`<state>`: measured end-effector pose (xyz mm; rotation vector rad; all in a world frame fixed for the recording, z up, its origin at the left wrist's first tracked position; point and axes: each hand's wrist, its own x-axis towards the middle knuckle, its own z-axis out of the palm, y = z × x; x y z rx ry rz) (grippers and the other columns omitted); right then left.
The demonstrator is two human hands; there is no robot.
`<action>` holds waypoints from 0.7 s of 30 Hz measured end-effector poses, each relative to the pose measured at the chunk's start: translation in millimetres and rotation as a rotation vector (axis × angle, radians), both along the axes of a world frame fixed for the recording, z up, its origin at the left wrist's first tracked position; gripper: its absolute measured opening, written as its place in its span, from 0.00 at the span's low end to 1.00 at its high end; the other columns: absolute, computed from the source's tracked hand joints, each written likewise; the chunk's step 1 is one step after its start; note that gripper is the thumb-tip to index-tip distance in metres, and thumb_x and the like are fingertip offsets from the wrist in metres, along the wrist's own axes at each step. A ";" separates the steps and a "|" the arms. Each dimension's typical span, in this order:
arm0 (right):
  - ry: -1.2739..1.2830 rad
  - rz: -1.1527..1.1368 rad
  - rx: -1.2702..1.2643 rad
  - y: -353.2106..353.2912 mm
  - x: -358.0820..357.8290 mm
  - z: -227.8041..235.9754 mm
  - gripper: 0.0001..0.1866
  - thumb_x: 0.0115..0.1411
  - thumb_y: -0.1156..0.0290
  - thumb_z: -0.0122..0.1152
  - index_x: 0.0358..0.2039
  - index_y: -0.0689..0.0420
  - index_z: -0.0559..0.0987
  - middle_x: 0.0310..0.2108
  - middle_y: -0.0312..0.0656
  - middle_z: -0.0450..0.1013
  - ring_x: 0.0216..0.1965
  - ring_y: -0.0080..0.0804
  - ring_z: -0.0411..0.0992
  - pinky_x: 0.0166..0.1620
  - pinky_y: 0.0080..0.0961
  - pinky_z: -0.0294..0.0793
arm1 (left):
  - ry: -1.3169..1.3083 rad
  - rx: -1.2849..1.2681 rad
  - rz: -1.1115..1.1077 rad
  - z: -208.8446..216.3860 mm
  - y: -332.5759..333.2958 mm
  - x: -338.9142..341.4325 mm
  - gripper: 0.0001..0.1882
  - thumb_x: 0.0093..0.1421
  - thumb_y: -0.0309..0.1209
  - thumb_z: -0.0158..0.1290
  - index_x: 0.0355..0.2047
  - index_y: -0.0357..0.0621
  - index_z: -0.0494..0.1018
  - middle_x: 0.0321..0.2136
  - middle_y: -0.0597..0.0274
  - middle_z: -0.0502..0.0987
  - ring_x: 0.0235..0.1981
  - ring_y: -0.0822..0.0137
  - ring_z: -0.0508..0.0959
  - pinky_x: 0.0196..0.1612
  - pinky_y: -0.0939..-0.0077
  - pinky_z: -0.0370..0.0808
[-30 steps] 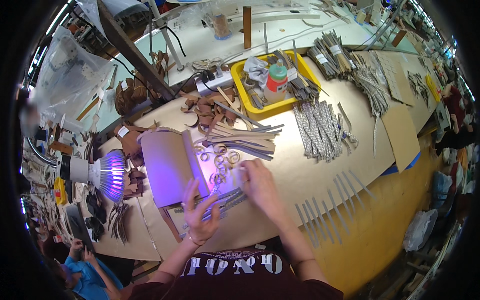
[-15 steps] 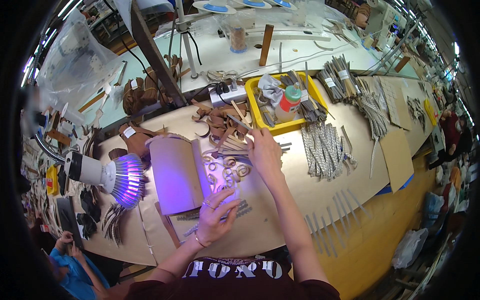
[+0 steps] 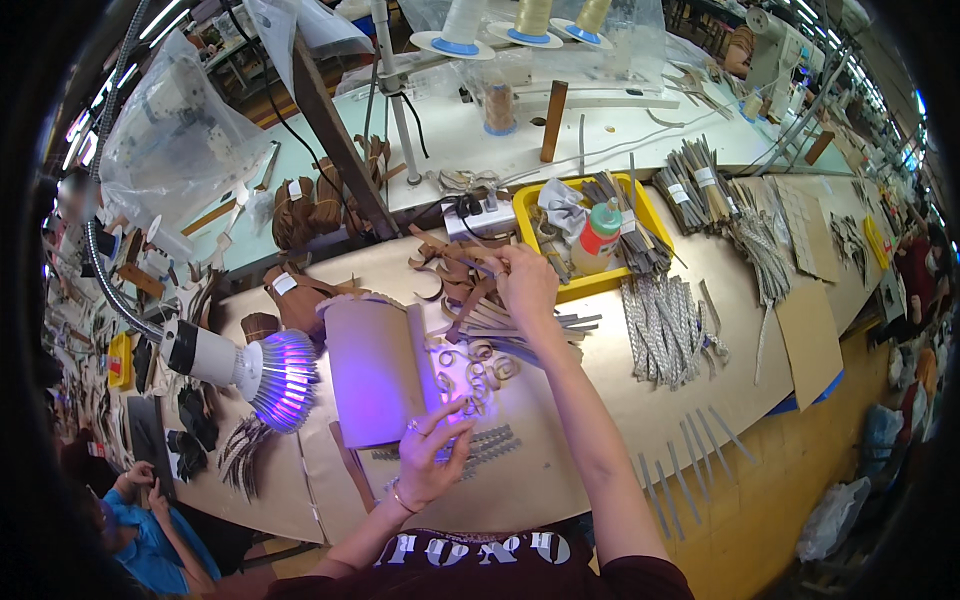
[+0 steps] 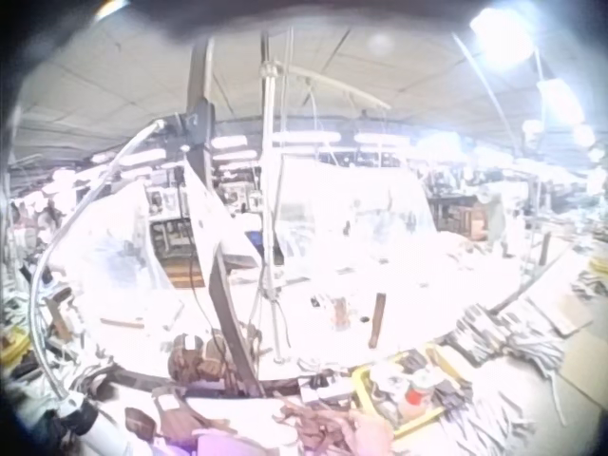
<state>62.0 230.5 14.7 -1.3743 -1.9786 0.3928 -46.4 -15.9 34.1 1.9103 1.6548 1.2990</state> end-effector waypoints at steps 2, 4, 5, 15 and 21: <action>0.252 0.065 0.089 -8.0 7.7 12.6 0.07 0.58 0.71 0.65 0.37 0.55 0.82 0.39 0.44 0.79 0.34 0.39 0.78 0.37 0.32 0.75 | -0.022 0.005 -0.002 4.9 6.4 1.1 0.16 0.53 0.22 0.62 0.43 0.45 0.79 0.49 0.53 0.77 0.45 0.54 0.80 0.45 0.67 0.77; 0.516 0.117 0.128 -15.8 15.7 30.6 0.10 0.55 0.72 0.68 0.39 0.57 0.82 0.41 0.43 0.78 0.33 0.34 0.77 0.35 0.28 0.74 | -0.049 0.053 0.060 14.6 13.9 2.9 0.16 0.54 0.23 0.62 0.44 0.41 0.77 0.50 0.51 0.76 0.44 0.58 0.80 0.43 0.69 0.77; 0.582 0.131 0.174 -23.7 21.6 41.0 0.10 0.55 0.74 0.68 0.38 0.57 0.81 0.40 0.42 0.79 0.31 0.33 0.76 0.34 0.27 0.74 | -0.075 0.058 0.095 20.6 17.5 3.9 0.17 0.54 0.23 0.61 0.45 0.39 0.77 0.50 0.50 0.76 0.44 0.59 0.80 0.42 0.69 0.77; 0.268 0.322 -0.381 -176.4 90.8 90.7 0.04 0.60 0.72 0.63 0.35 0.57 0.80 0.21 0.39 0.76 0.20 0.31 0.72 0.27 0.25 0.69 | -0.955 -0.188 -0.183 43.2 32.2 32.3 0.12 0.61 0.17 0.56 0.45 0.33 0.76 0.42 0.54 0.78 0.37 0.69 0.80 0.43 0.76 0.79; 0.407 0.177 -0.644 -192.4 106.5 80.4 0.06 0.61 0.75 0.62 0.36 0.64 0.79 0.23 0.37 0.74 0.22 0.17 0.67 0.26 0.17 0.65 | -0.879 -0.216 -0.156 32.1 21.6 53.0 0.09 0.59 0.16 0.56 0.41 0.33 0.76 0.38 0.55 0.78 0.34 0.71 0.80 0.38 0.79 0.80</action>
